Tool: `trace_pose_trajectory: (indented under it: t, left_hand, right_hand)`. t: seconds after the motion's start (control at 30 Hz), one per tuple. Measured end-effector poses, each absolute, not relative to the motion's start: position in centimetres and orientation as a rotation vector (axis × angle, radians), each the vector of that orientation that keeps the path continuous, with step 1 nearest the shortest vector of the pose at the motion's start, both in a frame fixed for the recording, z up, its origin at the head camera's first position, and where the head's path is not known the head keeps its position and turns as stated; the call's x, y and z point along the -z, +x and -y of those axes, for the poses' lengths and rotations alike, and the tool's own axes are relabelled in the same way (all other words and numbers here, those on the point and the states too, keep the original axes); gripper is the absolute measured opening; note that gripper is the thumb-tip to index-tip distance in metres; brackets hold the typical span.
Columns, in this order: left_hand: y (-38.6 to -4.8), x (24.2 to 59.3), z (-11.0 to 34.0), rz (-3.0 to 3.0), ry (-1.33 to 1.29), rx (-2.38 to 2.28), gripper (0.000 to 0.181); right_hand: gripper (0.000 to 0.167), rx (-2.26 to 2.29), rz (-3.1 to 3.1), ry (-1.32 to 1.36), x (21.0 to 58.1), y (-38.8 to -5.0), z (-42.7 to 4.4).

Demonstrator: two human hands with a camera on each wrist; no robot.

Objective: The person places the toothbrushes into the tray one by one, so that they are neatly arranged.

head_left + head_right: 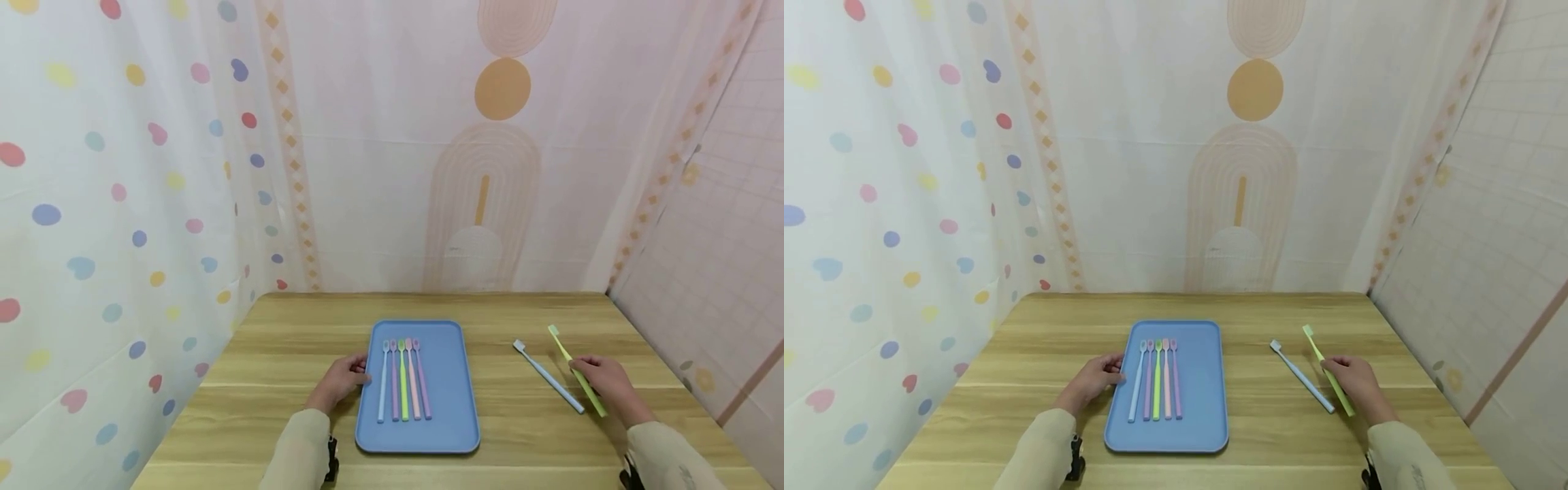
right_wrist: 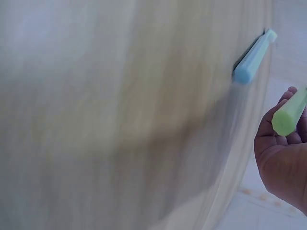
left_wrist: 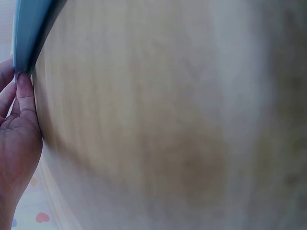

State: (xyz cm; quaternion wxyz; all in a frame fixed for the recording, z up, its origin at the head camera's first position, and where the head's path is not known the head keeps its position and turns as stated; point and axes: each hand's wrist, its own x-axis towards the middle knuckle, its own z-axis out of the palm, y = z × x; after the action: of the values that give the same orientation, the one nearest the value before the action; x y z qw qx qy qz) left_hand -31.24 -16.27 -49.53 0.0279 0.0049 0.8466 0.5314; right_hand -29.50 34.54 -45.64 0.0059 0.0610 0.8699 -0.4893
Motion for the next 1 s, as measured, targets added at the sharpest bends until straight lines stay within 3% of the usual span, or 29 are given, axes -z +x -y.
trace_pose_trajectory:
  t: [1.0]
  left_hand:
    - [-31.3,49.8,16.4,-2.618,0.016,-1.634,0.053]
  right_hand:
    - [0.041,1.768,-2.673,0.291,44.7,-31.4,-26.8]
